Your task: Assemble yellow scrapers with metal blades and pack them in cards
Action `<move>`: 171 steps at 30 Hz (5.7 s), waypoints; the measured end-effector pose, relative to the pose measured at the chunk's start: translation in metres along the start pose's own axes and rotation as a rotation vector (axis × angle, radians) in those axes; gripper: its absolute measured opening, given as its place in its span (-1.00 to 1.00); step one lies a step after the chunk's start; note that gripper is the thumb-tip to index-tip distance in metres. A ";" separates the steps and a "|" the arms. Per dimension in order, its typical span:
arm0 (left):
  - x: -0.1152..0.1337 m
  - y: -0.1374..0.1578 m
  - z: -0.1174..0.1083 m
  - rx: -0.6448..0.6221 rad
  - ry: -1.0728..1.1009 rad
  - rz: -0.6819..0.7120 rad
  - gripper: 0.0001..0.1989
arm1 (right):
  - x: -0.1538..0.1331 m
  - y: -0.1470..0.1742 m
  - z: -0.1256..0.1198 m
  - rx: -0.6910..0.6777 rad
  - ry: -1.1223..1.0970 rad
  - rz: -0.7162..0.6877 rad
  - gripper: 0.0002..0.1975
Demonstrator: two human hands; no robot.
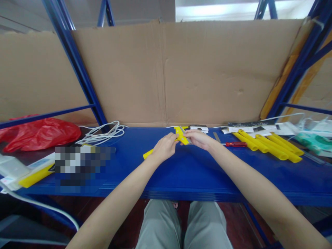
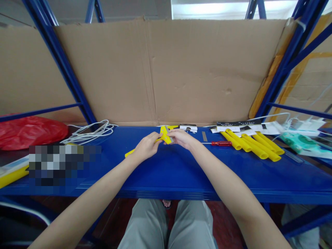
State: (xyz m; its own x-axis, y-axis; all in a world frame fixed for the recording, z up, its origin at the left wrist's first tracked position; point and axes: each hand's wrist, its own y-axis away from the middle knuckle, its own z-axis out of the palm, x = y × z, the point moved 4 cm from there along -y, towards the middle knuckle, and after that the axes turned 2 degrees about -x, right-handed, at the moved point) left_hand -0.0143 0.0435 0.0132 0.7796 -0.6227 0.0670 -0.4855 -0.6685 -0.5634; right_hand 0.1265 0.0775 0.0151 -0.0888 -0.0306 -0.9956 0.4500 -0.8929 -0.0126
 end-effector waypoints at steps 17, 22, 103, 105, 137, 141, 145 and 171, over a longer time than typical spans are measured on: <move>0.001 0.000 -0.005 -0.085 -0.070 -0.110 -0.79 | 0.009 -0.001 -0.003 -0.069 0.001 -0.013 -0.86; 0.002 0.000 -0.008 -0.119 -0.126 -0.113 -0.58 | 0.013 -0.003 -0.001 -0.111 -0.007 -0.036 -0.86; 0.026 0.003 0.007 -0.376 -0.001 0.094 -0.59 | 0.012 0.012 -0.124 0.418 1.605 0.265 -0.50; 0.026 0.003 0.006 -0.371 -0.005 0.084 -0.59 | 0.011 0.012 -0.124 0.432 1.591 0.264 -0.51; 0.024 0.002 0.000 -0.250 -0.081 0.038 -0.65 | 0.013 0.009 -0.136 0.494 1.492 0.301 -0.72; 0.027 0.002 -0.004 -0.264 -0.120 0.028 -0.66 | 0.006 0.012 -0.134 0.577 1.474 0.289 -0.69; 0.030 0.001 -0.009 -0.296 -0.210 0.001 -0.67 | -0.008 0.013 -0.122 0.689 1.290 0.131 -0.76; 0.023 0.002 -0.010 -0.080 -0.132 -0.040 -0.63 | -0.009 -0.005 -0.051 0.279 0.310 -0.301 -0.88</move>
State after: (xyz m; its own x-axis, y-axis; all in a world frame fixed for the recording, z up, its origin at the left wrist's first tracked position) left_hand -0.0013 0.0238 0.0224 0.8414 -0.5399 -0.0239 -0.4794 -0.7251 -0.4943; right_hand 0.1701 0.1048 0.0197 0.1086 0.3432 -0.9330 0.1867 -0.9289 -0.3200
